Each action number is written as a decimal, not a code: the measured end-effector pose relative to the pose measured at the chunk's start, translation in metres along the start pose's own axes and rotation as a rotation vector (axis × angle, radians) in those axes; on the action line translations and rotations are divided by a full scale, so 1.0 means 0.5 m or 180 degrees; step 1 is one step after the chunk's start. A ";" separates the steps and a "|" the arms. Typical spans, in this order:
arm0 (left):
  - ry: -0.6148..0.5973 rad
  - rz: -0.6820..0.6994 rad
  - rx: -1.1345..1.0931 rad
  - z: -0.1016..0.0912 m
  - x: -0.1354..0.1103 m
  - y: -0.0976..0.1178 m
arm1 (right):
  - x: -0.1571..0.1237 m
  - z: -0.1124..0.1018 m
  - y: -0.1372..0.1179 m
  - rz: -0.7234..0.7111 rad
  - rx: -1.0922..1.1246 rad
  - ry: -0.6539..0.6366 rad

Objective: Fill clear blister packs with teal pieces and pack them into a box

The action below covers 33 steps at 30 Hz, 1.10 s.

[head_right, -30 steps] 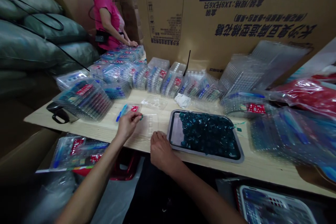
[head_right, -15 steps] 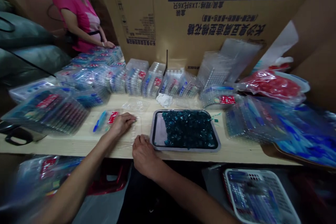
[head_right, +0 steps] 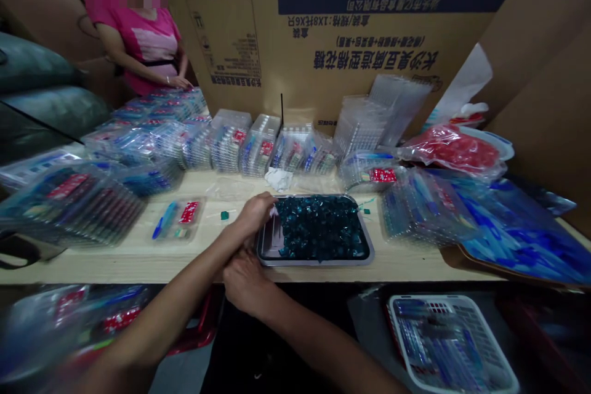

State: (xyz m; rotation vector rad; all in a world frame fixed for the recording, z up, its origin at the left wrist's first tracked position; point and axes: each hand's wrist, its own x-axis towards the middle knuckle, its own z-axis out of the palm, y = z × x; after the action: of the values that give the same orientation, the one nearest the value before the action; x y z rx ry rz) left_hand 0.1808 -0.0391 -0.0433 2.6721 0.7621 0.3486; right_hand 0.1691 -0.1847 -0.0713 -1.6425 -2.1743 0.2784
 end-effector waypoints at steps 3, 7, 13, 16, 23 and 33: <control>-0.0273 -0.0054 0.0168 0.031 0.039 0.036 | -0.017 -0.004 0.003 -0.0006 0.0136 -0.0018; -0.0384 -0.0103 0.0223 0.031 0.046 0.020 | -0.054 -0.036 0.006 -0.0016 -0.0037 0.0162; -0.0374 0.0005 0.0085 0.014 0.032 -0.012 | -0.084 -0.099 0.058 0.0170 -0.0032 0.0858; 0.0254 -0.0246 -0.0764 0.011 0.023 -0.012 | -0.087 -0.125 0.116 0.0548 0.0170 0.1368; 0.0742 -0.1135 -0.4019 0.005 -0.029 0.042 | -0.053 -0.148 0.203 0.1262 0.0666 0.1893; 0.0937 -0.1247 -0.3745 0.014 -0.076 0.097 | -0.029 -0.158 0.193 0.1384 0.0657 0.1267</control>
State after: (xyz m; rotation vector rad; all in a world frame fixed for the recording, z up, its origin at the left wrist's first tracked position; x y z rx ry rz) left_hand 0.1739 -0.1002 -0.0365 1.3616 0.7838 0.7852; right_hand 0.2907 -0.1767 -0.0407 -1.8498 -1.4429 0.2589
